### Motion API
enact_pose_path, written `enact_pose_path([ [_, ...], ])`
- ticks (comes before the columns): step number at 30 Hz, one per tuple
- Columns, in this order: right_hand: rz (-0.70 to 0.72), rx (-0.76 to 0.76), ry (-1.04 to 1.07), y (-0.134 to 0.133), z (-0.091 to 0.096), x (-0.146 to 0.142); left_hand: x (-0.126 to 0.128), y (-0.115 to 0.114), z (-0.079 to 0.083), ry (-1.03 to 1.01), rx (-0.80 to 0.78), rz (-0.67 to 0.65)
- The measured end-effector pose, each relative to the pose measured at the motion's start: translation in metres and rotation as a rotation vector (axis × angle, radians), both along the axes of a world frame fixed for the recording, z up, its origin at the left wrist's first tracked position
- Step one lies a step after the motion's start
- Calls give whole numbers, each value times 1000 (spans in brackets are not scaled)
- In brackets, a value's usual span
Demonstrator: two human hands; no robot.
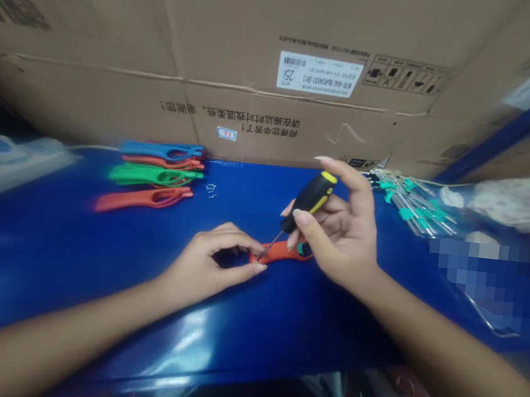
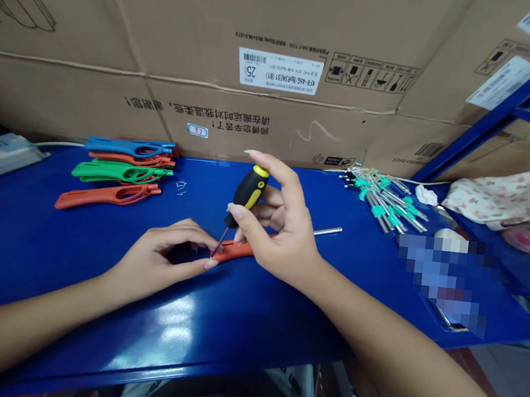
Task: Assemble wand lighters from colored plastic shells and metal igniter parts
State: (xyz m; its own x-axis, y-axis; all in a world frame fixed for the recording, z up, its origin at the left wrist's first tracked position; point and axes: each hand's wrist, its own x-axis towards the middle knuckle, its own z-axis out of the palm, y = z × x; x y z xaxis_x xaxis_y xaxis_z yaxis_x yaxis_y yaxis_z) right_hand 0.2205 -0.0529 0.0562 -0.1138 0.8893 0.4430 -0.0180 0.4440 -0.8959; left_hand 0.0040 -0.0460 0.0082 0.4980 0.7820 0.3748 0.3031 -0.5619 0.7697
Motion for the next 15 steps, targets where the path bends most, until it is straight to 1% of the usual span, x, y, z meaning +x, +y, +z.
enact_pose_path([
  [2,-41,29,-5,0,-1,0,-1,1,-1,25,43,10],
  [4,-64,48,-22,0,-2,-1,-1,1,-4,67,54,12],
  [9,-58,85,-82,0,-7,-2,-3,3,-10,132,43,-19],
  [15,-56,118,-95,0,-12,-3,-2,3,-11,141,61,-36],
])
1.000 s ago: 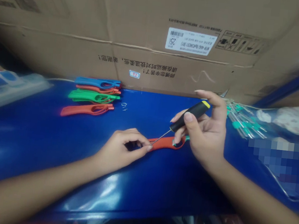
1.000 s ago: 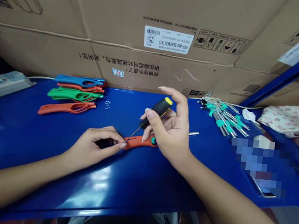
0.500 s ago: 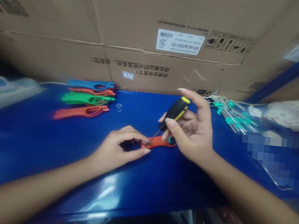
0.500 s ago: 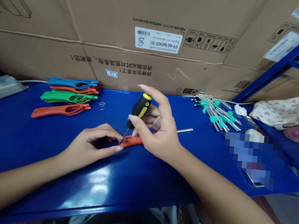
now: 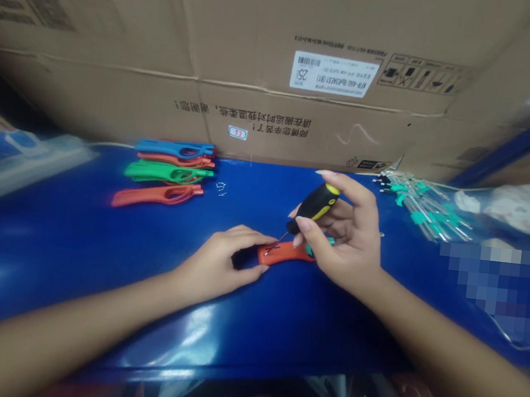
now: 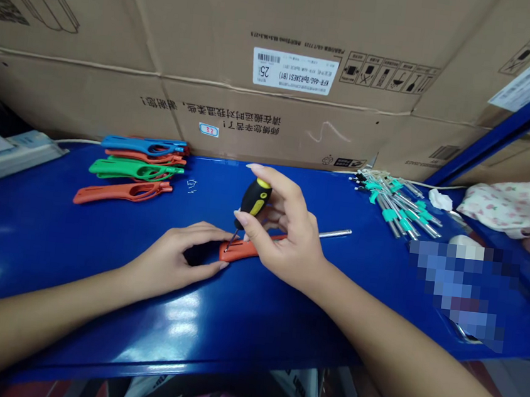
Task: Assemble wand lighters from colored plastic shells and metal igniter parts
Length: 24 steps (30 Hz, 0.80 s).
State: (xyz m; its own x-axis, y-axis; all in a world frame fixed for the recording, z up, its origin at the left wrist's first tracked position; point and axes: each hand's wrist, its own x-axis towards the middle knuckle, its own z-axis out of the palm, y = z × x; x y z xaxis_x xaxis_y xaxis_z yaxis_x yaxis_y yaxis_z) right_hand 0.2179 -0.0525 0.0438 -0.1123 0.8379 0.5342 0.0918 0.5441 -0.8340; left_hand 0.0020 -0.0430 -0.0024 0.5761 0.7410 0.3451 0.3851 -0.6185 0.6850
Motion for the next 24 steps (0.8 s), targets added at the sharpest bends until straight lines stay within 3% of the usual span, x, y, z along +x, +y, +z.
enact_pose_path([
  [16,70,85,-113,1,-9,3,0,0,-1,8,29,-16],
  [24,126,111,-210,-1,-5,3,0,0,-3,-4,45,-31],
])
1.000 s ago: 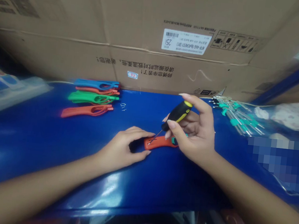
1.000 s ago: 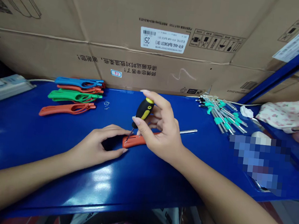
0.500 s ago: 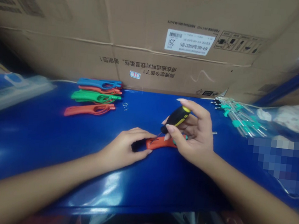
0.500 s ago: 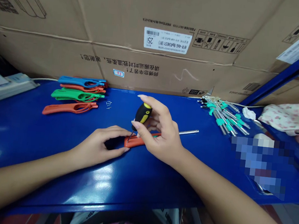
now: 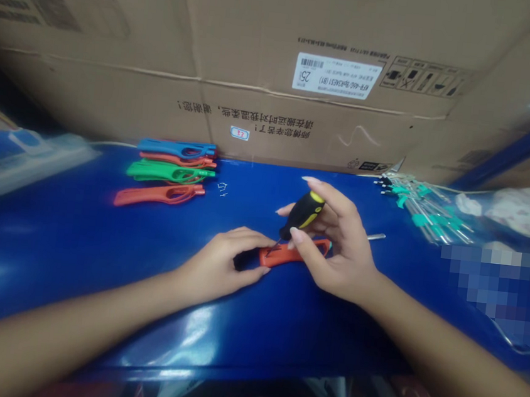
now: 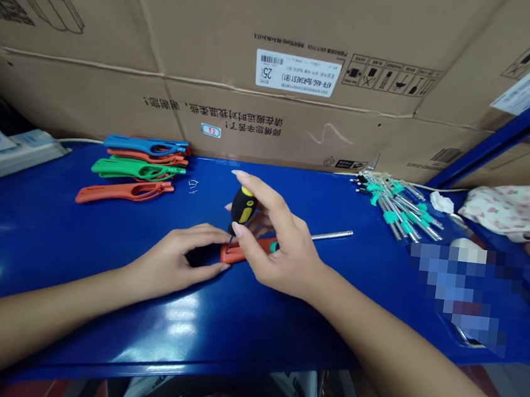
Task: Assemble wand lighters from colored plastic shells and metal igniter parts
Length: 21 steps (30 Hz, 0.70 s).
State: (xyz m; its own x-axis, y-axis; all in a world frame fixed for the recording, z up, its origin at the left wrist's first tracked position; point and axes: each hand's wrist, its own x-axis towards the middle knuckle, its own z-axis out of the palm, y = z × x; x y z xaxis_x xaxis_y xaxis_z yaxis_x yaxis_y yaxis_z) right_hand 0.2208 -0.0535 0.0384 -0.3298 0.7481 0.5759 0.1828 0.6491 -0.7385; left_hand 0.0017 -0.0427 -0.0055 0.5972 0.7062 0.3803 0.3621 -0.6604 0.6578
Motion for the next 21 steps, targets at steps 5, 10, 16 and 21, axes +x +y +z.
enact_pose_path([
  [5,-70,258,-106,8,0,4,3,1,0,-4,20,-4],
  [10,-106,373,-297,11,20,15,10,-1,3,13,-21,12],
  [16,-110,354,-371,14,44,24,21,-6,8,74,-50,14],
  [21,-204,634,-510,25,41,24,36,-1,15,150,-38,-29],
])
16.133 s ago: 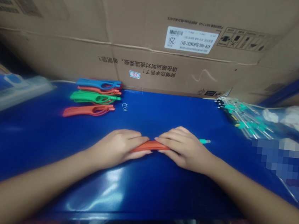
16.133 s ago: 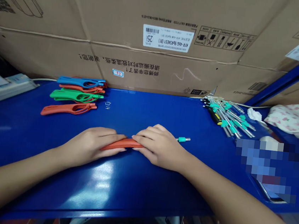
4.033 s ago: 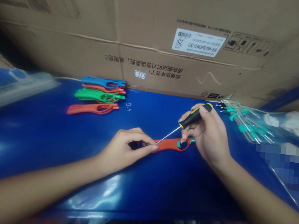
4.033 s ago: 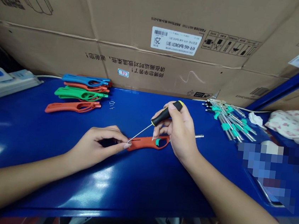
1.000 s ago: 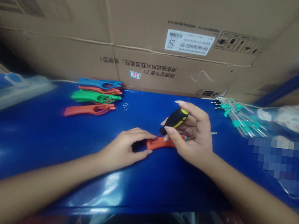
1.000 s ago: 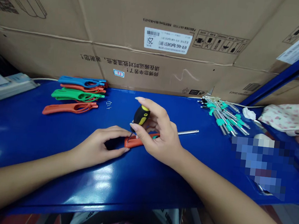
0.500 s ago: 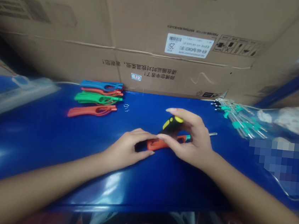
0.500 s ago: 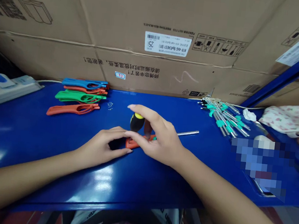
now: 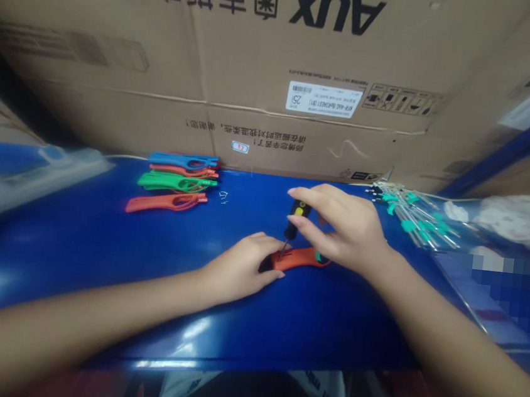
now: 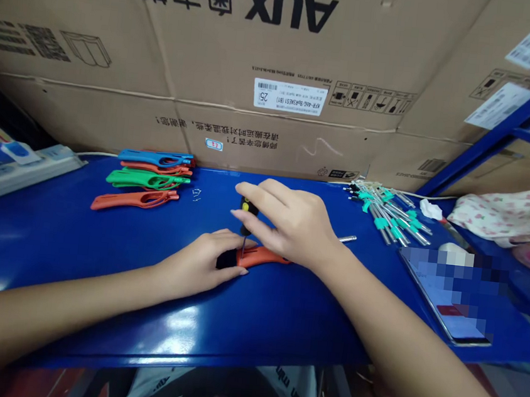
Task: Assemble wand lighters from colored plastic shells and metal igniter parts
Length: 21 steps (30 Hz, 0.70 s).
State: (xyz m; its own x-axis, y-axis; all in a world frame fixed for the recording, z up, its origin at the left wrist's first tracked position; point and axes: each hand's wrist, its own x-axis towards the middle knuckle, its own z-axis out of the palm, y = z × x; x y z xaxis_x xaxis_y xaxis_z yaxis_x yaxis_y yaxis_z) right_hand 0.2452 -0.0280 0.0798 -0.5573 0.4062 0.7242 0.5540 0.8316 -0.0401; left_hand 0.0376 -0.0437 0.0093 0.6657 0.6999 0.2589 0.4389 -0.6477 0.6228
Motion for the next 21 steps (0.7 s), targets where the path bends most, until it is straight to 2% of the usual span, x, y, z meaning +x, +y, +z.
enact_pose_path([
  [4,149,-323,191,0,-8,0,6,6,-5,-48,10,-38],
  [5,161,-354,237,-1,-9,1,5,6,-8,-72,15,-43],
  [7,139,-272,272,-2,-12,3,4,8,-13,-108,25,-42],
  [9,112,-152,225,-3,-13,5,2,8,-15,-124,21,-45],
  [10,112,-143,202,-3,-13,6,1,8,-16,-135,15,-52],
  [14,155,-420,263,-4,-12,8,0,8,-14,-171,-18,-113],
  [15,151,-429,291,-4,-12,9,0,8,-13,-173,-22,-123],
  [16,134,-379,297,-3,-11,10,1,8,-13,-175,-22,-124],
  [19,33,-73,155,-4,-8,14,1,8,-13,-180,-16,-112],
  [21,-20,-18,47,-6,-6,15,1,8,-13,-180,-25,-110],
])
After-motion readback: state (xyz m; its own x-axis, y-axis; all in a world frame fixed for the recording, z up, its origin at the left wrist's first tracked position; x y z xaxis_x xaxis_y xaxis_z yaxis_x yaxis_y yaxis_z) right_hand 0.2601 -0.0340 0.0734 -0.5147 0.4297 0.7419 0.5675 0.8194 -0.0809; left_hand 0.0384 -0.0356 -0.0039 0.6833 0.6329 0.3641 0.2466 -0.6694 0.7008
